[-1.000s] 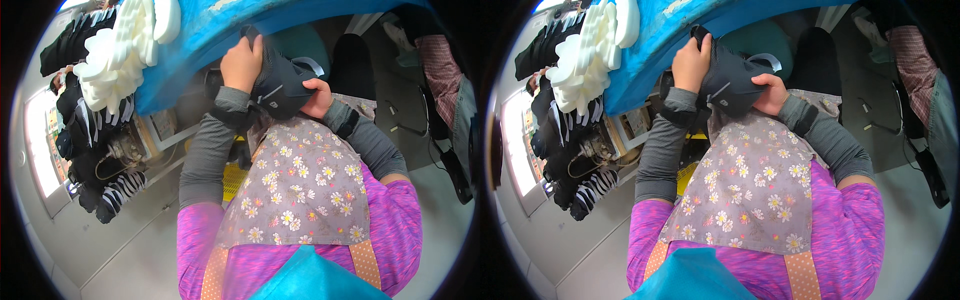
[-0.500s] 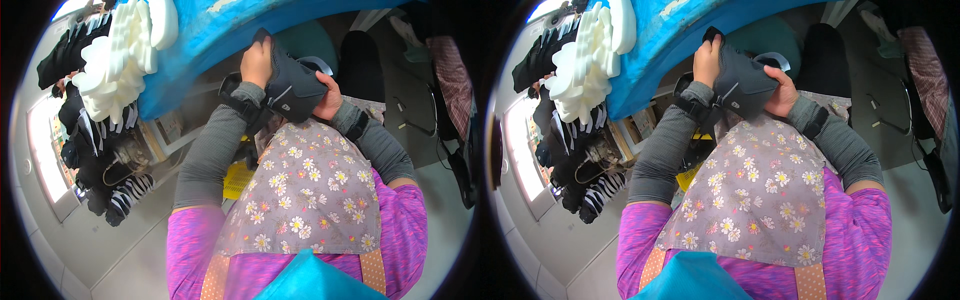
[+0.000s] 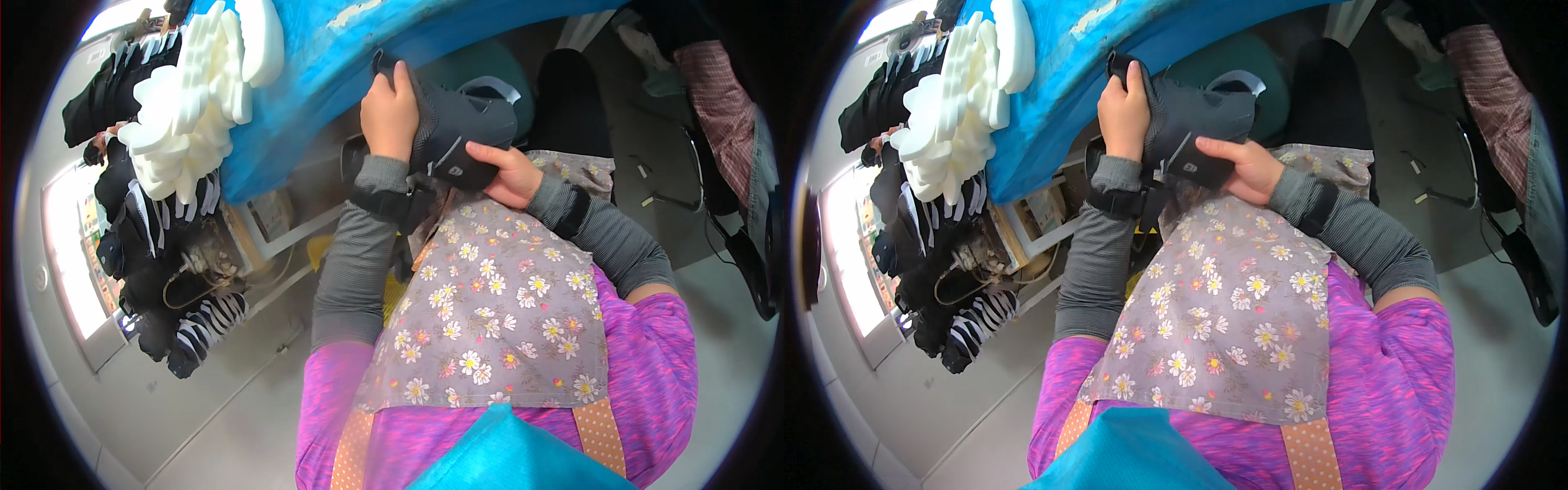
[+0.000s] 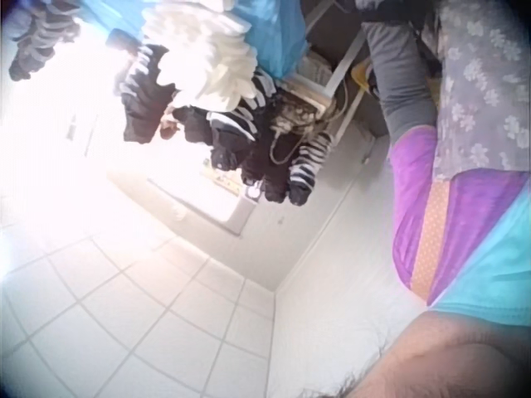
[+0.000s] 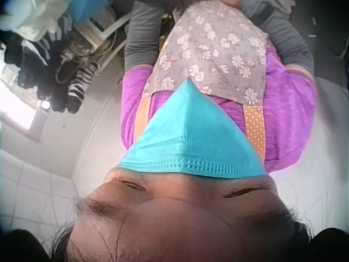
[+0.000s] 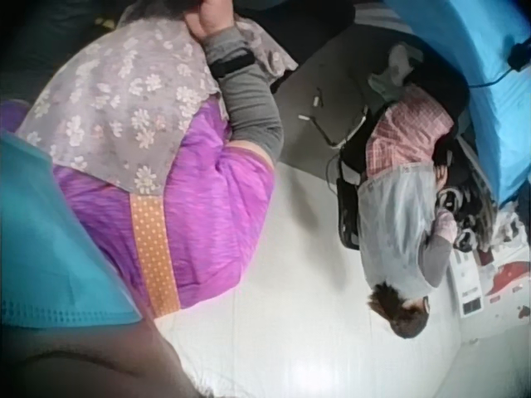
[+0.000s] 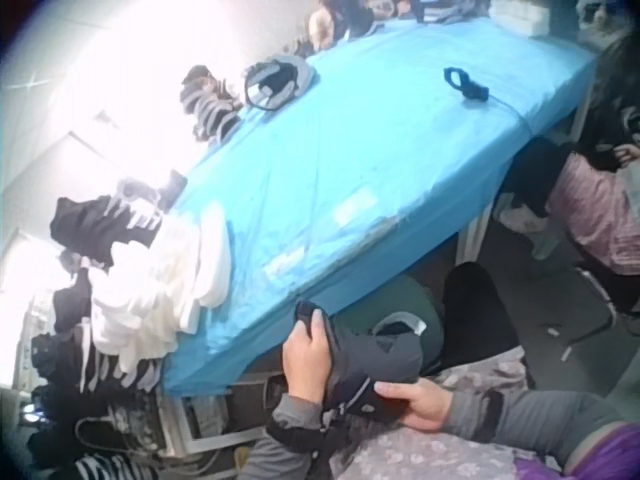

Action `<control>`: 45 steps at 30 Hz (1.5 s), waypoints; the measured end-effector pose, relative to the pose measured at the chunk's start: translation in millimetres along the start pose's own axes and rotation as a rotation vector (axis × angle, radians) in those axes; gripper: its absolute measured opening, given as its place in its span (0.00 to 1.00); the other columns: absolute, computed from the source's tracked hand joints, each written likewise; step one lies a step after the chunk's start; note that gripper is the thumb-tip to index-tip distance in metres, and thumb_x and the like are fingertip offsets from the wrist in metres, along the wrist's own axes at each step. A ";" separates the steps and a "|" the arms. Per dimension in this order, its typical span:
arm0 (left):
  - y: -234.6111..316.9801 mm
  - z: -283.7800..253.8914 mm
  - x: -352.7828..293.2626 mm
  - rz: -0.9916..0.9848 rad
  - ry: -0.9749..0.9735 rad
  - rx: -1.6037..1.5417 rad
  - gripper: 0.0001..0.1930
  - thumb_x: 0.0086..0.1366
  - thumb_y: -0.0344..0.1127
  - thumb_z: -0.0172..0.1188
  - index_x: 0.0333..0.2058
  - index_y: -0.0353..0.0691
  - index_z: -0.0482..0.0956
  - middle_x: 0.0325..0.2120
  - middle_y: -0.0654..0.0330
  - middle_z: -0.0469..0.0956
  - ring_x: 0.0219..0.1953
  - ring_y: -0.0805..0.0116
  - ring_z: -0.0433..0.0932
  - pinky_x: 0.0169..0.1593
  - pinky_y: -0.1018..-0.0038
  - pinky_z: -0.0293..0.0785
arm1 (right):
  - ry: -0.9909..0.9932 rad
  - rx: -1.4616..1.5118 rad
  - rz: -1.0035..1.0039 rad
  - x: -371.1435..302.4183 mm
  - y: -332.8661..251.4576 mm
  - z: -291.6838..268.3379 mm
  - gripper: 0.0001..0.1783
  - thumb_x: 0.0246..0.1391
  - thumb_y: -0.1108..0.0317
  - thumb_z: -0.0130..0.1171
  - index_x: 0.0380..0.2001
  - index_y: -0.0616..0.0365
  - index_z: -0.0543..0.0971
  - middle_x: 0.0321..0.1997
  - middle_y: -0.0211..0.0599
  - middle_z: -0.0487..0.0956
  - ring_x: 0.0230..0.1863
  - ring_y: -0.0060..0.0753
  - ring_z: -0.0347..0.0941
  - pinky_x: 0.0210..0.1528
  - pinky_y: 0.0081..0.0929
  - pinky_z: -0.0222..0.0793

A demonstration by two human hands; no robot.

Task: The worker is manually inserting white foam padding and structural inserts into the interior of a black shoe upper.

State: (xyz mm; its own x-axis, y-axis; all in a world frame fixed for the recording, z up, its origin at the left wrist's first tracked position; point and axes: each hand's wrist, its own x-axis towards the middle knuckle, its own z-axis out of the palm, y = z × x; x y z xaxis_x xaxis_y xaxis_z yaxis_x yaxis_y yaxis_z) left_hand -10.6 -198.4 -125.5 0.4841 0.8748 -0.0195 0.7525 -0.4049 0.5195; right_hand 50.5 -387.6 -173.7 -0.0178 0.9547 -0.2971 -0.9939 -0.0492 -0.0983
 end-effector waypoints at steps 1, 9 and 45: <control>0.5 4.3 2.4 0.019 0.008 0.027 0.29 0.70 0.54 0.47 0.26 0.30 0.77 0.28 0.35 0.78 0.34 0.34 0.77 0.39 0.51 0.72 | -0.005 -0.022 -0.017 2.1 -1.2 -3.0 0.21 0.61 0.66 0.60 0.56 0.60 0.73 0.55 0.36 0.77 0.55 0.32 0.74 0.61 0.32 0.68; -18.3 28.0 15.2 0.071 -0.136 -0.019 0.29 0.72 0.53 0.45 0.31 0.27 0.77 0.31 0.34 0.77 0.38 0.33 0.75 0.43 0.52 0.71 | 0.014 -0.177 -0.048 8.5 -14.2 -8.4 0.23 0.58 0.69 0.61 0.57 0.60 0.73 0.54 0.36 0.77 0.53 0.31 0.74 0.60 0.30 0.69; -45.4 47.6 14.9 -0.054 -0.093 -0.360 0.30 0.72 0.53 0.46 0.30 0.23 0.76 0.28 0.35 0.78 0.35 0.36 0.76 0.40 0.54 0.69 | -0.012 -0.217 -0.062 11.7 -14.8 -15.4 0.25 0.56 0.69 0.61 0.56 0.62 0.73 0.54 0.38 0.77 0.54 0.33 0.75 0.59 0.31 0.70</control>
State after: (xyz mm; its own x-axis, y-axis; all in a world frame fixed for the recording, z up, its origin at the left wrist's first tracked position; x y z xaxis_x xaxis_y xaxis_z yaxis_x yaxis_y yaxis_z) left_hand -16.2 -179.6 -190.0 0.4992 0.8576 -0.1235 0.5803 -0.2251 0.7827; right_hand 66.8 -380.3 -190.4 0.0405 0.9611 -0.2731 -0.9465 -0.0507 -0.3187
